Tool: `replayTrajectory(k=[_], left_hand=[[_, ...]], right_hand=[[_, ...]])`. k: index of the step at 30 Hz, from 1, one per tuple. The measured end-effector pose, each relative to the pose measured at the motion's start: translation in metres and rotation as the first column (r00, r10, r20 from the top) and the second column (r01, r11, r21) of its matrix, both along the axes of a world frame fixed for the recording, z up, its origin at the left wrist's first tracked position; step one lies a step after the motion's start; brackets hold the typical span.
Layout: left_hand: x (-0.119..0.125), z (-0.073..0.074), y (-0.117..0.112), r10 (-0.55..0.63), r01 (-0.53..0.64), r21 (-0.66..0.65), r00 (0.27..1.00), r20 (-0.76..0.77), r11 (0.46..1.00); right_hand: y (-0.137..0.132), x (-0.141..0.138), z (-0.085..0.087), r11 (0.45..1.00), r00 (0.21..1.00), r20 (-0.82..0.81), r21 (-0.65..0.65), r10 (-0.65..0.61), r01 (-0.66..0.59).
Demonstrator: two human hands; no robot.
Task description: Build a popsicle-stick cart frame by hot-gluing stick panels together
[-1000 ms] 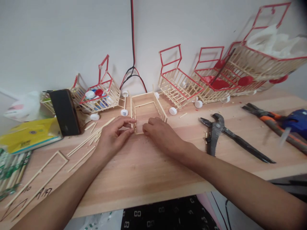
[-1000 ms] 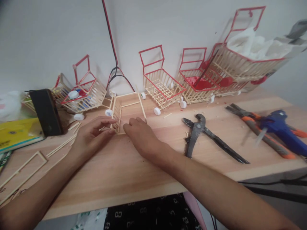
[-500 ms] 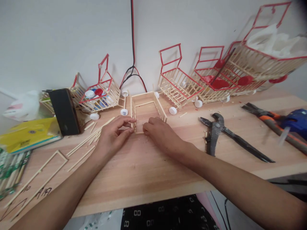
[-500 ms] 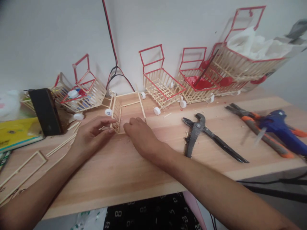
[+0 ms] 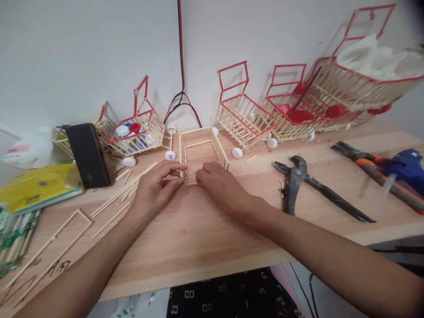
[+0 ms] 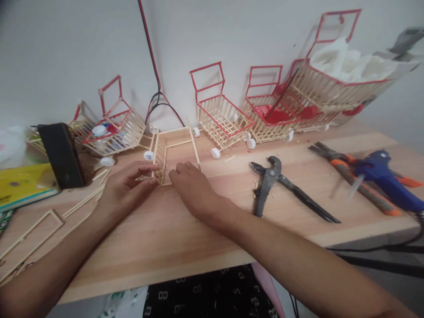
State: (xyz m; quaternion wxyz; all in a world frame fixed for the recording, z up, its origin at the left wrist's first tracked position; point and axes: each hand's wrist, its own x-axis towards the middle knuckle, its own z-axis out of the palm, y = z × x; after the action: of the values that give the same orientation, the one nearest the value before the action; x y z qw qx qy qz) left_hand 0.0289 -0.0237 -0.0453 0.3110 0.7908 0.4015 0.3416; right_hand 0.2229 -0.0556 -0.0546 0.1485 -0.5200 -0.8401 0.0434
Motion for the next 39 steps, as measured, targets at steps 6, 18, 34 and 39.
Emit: replayTrajectory(k=[6,18,34,39], left_hand=[[-0.0003,0.0011,0.0005,0.006,-0.006,0.005,1.0,0.011,1.0],[0.0002,0.0021,0.0006,0.0,0.0,0.0,1.0,0.027,1.0],[-0.0003,0.0019,0.0012,0.009,-0.008,-0.003,0.998,0.059,1.0],[-0.0005,0.0031,0.0007,0.008,-0.008,-0.002,0.999,0.048,1.0]], right_hand=[[0.0032,0.0024,-0.0049,1.0,0.999,-0.046,0.026,0.012,-0.01],[0.0015,0.0015,-0.0004,1.0,1.0,0.002,0.02,0.001,-0.001],[0.0064,0.0049,-0.0008,0.996,0.998,0.019,0.075,0.053,-0.054],[0.0045,0.0033,0.0019,0.997,0.999,0.032,0.069,0.034,-0.036]])
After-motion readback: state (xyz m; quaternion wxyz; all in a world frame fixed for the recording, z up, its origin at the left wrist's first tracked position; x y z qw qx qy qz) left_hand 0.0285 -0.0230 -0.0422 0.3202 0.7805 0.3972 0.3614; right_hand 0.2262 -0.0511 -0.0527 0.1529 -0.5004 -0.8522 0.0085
